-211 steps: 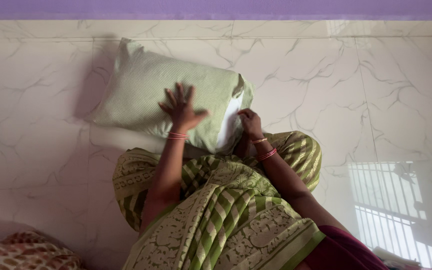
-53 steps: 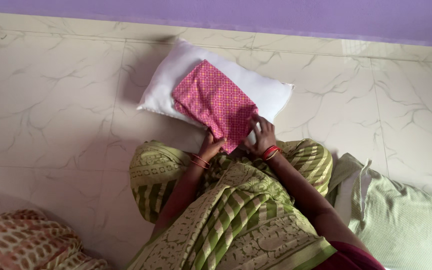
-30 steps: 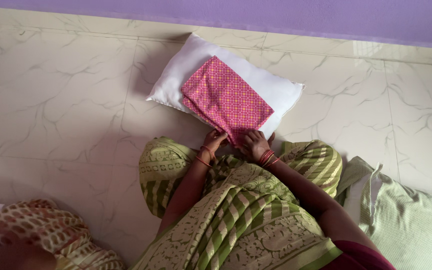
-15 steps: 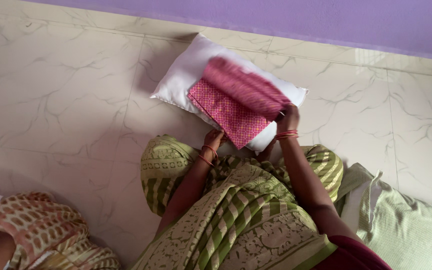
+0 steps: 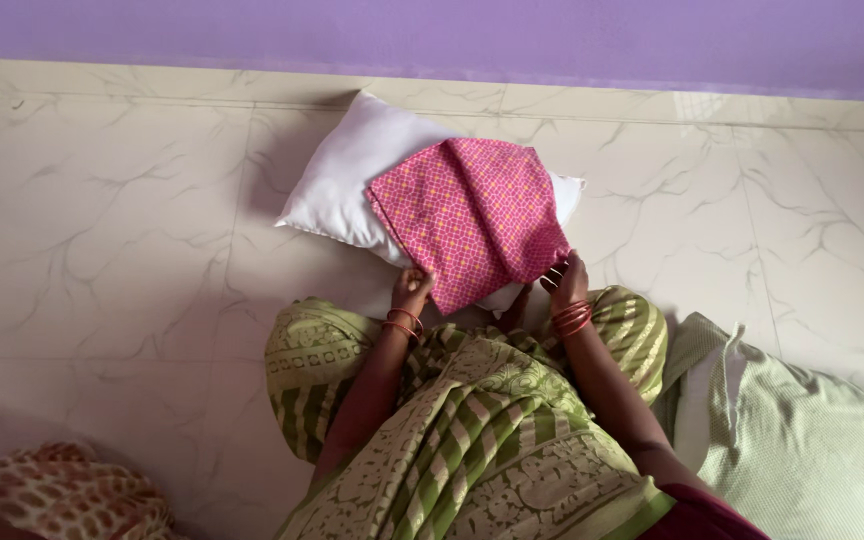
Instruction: The person sits on the floor and puts a pink patterned pillowcase onto a white pillow, smoothing it out. They then repeat the process with a blue patterned pillowcase on another white pillow.
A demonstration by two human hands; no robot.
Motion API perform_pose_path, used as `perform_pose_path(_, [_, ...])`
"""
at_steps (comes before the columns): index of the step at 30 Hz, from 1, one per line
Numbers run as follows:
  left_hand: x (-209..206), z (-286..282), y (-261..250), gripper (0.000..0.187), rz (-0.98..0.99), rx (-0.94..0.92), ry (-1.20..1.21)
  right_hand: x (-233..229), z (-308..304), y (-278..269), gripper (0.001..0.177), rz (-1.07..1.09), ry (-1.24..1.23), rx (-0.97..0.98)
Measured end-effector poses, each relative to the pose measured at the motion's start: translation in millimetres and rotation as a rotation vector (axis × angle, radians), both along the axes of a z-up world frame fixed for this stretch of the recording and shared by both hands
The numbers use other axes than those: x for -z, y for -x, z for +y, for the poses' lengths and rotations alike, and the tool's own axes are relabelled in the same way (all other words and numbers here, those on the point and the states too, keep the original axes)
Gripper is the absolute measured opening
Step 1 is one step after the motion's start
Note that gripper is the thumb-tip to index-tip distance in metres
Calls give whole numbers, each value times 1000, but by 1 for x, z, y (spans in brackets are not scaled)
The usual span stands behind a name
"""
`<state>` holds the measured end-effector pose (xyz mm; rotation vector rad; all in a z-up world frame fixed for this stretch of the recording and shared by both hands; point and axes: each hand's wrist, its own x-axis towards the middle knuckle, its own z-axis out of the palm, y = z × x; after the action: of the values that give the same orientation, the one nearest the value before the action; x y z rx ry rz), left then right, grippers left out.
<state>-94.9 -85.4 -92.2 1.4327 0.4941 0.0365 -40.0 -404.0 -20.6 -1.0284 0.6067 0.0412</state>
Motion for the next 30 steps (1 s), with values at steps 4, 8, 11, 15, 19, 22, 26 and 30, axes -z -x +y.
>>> perform_pose_path(4, [-2, 13, 2, 14, -411, -288, -534, -1, -4, -3, 29, 35, 119, 116])
perform_pose_path(8, [-12, 72, 2, 21, -281, -659, -682, 8, -10, -3, 37, -331, 408, 240])
perform_pose_path(11, [-17, 76, -1, 18, -180, -700, -922, 11, -13, -6, 38, -344, 502, 319])
perform_pose_path(15, [-23, 66, -6, 37, 263, -509, -928, 15, -3, -6, 41, -298, 578, 262])
perform_pose_path(19, [-23, 70, -26, 35, 24, -410, -646, 20, 10, -1, 46, -183, 701, -13])
perform_pose_path(22, [-23, 80, -41, 40, -329, -450, -938, 28, 25, 10, 45, -296, 857, -138])
perform_pose_path(26, [-23, 86, -52, 32, -123, -380, -800, 30, 31, 15, 45, -385, 980, -169])
perform_pose_path(30, [-23, 83, -50, 44, -45, -388, -479, 26, 28, 14, 45, -335, 982, -195])
